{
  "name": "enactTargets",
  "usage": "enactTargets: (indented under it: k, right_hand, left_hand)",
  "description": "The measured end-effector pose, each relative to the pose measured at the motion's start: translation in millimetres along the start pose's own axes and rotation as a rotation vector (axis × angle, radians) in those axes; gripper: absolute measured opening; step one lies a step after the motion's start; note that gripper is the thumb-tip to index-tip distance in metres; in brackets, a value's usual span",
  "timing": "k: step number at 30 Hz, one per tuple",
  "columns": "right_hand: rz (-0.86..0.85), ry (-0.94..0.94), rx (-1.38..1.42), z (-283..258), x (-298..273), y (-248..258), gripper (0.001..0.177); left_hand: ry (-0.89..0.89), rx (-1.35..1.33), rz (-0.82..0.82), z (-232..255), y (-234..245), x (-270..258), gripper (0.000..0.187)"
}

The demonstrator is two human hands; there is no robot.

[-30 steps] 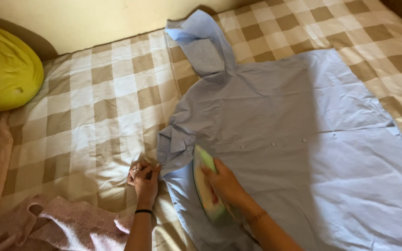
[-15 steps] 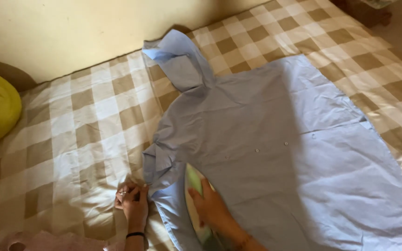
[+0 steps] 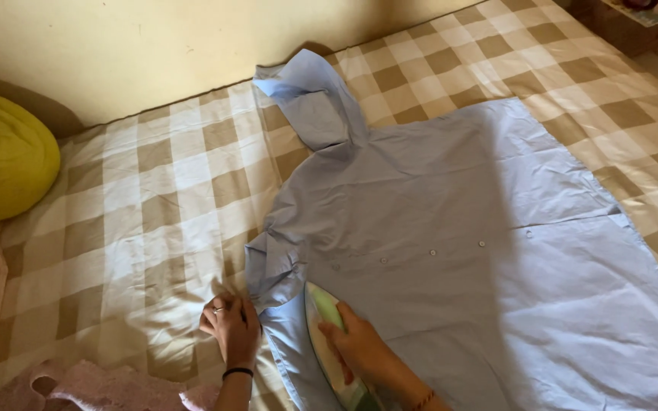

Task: Ironing a blue button-down shirt on a bed.

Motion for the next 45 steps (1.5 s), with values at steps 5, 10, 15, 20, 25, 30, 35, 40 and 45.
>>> enactTargets:
  k: [5,10,15,20,25,30,35,40,45]
  right_hand:
    - [0.126,-0.065,-0.136,-15.6,15.6,-16.1,0.052]
    - [0.156,0.043,-0.013,-4.8,28.5,-10.3,0.045]
    - [0.116,-0.145,-0.147,10.8,2.0,-14.9,0.045]
    - [0.135,-0.007,-0.116,-19.9,28.1,-25.3,0.040]
    - [0.167,0.046,-0.084,-13.0,14.2,-12.7,0.042]
    - [0.164,-0.171,-0.214,5.2,-9.0,-8.2,0.053]
    - [0.259,-0.011,-0.166,-17.1,9.0,2.7,0.042]
    - [0.228,-0.093,-0.112,4.4,-37.9,27.0,0.035]
    - [0.353,-0.121,-0.116,13.5,-33.4,61.3,0.033]
  left_hand:
    - [0.010,-0.034,0.016,4.8,7.5,-1.8,0.019]
    - [0.010,-0.003,0.044,-1.9,0.6,-10.3,0.018]
    - [-0.016,0.042,0.055,-9.5,-9.3,-8.3,0.030]
    - [-0.125,0.095,-0.010,14.0,2.9,-3.4,0.029]
    - [-0.219,0.074,0.012,30.3,15.0,-2.5,0.035]
    - [-0.246,0.101,-0.001,36.6,14.7,5.8,0.030]
    - [-0.214,0.144,-0.080,43.1,19.1,10.0,0.022]
    - [-0.205,0.154,-0.076,39.9,18.9,9.8,0.022]
    - [-0.165,0.203,-0.116,39.4,13.9,9.5,0.022]
Point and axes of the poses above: each hand's wrist, its own x-axis towards the middle knuckle, its own y-axis out of the back of the hand, z = x × y, the point moved 4 cm from there along x, towards the middle knuckle, and after that the axes turned 2 degrees about y, right-handed, at the moved point
